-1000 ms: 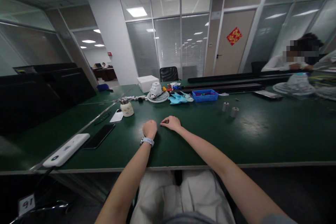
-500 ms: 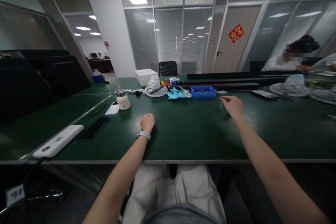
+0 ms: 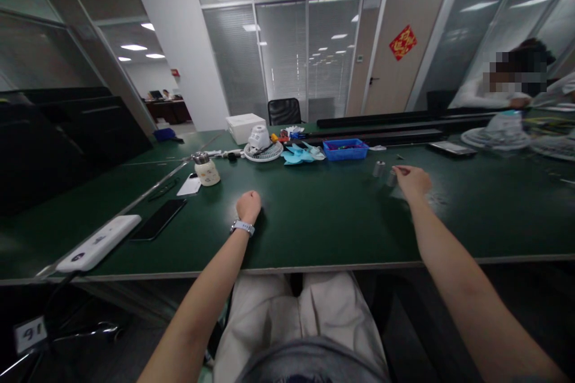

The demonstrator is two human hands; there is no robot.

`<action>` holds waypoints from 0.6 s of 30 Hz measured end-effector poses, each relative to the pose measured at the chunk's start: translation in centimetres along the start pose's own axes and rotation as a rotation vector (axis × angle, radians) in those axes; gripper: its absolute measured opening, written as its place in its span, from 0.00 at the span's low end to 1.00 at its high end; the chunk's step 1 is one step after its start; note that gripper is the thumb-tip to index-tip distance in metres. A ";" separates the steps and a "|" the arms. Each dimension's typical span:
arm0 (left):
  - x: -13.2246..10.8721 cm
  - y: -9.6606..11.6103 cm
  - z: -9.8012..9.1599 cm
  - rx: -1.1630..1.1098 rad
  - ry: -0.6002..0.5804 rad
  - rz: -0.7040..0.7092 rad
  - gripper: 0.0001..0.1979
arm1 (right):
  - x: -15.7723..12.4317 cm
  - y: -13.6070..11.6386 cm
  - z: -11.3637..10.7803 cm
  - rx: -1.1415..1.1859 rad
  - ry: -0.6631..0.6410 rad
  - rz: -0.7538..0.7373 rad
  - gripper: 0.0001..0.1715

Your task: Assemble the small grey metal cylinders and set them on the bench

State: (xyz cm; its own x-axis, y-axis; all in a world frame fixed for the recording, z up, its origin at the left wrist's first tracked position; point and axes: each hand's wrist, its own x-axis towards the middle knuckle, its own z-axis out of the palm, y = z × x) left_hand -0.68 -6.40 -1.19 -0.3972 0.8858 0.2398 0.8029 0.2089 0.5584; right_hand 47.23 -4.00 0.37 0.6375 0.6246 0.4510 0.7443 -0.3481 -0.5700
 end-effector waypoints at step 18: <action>-0.2 0.4 -0.4 -0.006 -0.010 -0.008 0.20 | 3.2 -4.5 0.9 -0.447 -0.202 -0.173 0.35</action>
State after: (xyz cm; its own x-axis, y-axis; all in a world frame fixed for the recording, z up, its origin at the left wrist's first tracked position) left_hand -0.49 -6.65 -0.74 -0.3988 0.8883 0.2277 0.7974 0.2133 0.5645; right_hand 45.75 0.19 3.74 0.4791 0.8067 0.3461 0.8760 -0.4647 -0.1293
